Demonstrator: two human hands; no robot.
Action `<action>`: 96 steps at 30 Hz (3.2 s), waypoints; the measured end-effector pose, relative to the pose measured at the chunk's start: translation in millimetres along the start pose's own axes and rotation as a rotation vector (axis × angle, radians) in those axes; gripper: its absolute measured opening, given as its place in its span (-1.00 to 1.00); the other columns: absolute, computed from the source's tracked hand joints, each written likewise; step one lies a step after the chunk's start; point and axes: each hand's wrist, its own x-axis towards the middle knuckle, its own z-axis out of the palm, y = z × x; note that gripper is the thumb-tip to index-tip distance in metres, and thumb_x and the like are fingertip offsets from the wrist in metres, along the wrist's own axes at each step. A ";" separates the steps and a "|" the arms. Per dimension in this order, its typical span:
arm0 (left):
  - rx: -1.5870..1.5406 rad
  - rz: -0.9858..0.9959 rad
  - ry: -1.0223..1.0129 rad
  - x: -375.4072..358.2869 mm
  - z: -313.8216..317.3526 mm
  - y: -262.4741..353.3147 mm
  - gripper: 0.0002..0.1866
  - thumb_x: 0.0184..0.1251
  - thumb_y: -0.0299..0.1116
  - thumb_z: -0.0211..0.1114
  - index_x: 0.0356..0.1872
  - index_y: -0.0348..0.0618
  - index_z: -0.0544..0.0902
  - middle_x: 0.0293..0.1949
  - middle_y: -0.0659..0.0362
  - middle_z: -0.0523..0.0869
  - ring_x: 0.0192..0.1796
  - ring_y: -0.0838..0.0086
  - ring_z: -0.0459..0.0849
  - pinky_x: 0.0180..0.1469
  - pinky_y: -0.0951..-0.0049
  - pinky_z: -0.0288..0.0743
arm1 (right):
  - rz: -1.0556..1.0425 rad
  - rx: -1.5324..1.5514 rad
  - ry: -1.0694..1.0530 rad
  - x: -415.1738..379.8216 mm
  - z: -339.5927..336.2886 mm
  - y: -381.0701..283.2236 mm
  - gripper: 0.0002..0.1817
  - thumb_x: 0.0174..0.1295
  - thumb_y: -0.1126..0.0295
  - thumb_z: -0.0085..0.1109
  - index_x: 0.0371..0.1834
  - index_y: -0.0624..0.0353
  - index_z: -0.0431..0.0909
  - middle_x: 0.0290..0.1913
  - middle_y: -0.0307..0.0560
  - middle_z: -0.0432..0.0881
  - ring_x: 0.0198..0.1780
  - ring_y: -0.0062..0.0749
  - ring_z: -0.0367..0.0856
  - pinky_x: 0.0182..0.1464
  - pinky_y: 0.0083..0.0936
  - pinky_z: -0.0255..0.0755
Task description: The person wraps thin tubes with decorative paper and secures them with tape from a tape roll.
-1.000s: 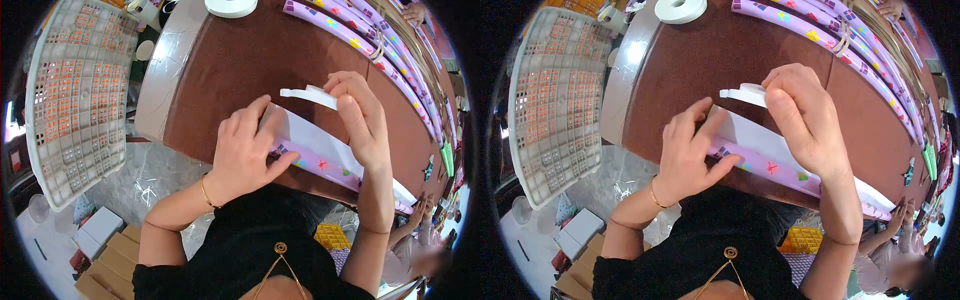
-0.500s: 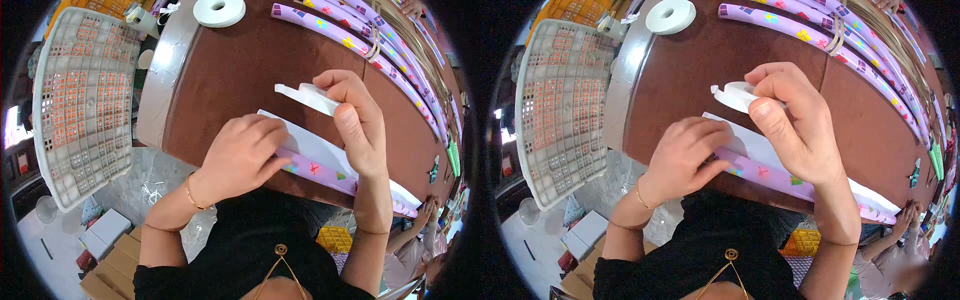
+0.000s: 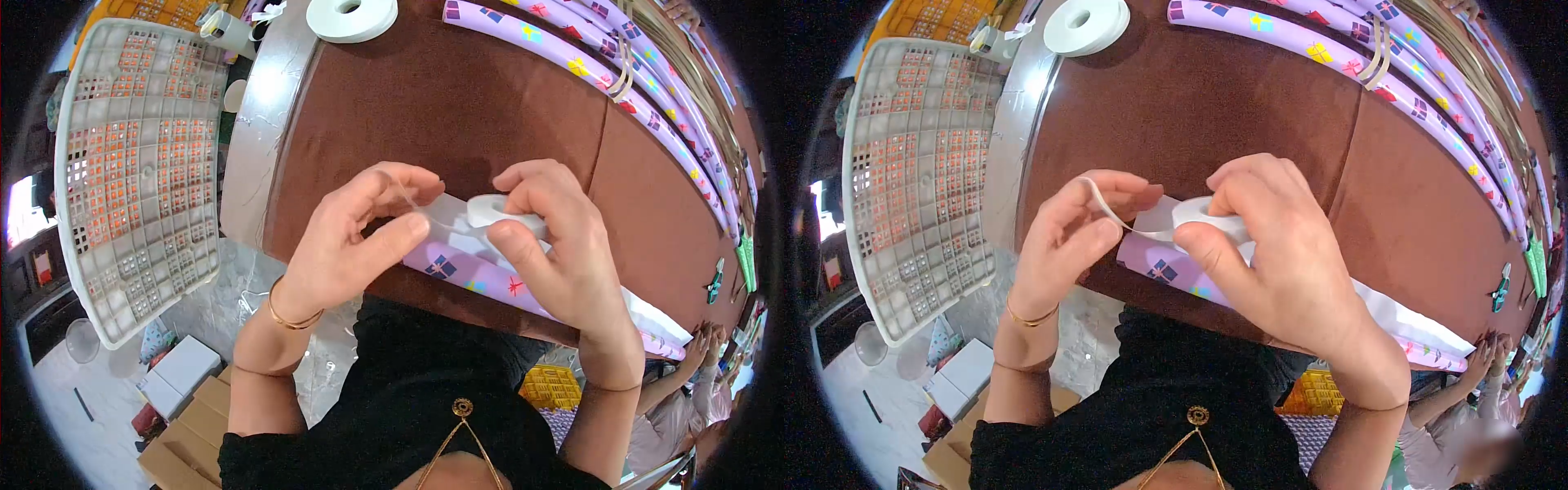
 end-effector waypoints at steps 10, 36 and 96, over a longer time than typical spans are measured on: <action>-0.042 -0.105 0.108 5.7 2.6 -0.2 -0.51 0.25 -0.64 0.24 0.24 -0.23 0.51 0.24 0.08 0.56 0.14 0.45 0.60 0.12 0.48 0.51 | -0.161 -0.323 0.095 -0.4 -1.8 -1.0 -0.67 -0.03 0.36 0.42 -0.47 0.24 0.40 -0.25 0.06 0.55 -0.17 -0.12 0.53 -0.16 -0.33 0.45; 0.424 0.012 -0.184 15.8 2.6 44.3 -0.88 0.25 -0.48 0.36 -0.40 -0.27 0.58 -0.16 0.11 0.64 -0.20 0.58 0.57 -0.21 0.57 0.44 | 0.170 0.404 -0.089 -5.2 -10.7 -15.8 -0.45 0.25 0.18 0.18 0.22 0.25 0.32 -0.30 -0.19 0.48 -0.20 -0.63 0.42 -0.14 -0.59 0.32; 1.159 0.614 0.091 -9.2 5.6 -31.0 -0.45 0.10 -0.05 0.42 0.06 -0.18 0.60 0.02 0.15 0.64 0.00 0.25 0.57 0.08 0.21 0.38 | -0.362 -0.407 -0.033 6.5 9.1 -0.7 -0.72 0.17 0.29 0.27 -0.07 0.09 0.69 -0.33 -0.19 0.67 -0.31 -0.23 0.41 -0.11 -0.33 0.28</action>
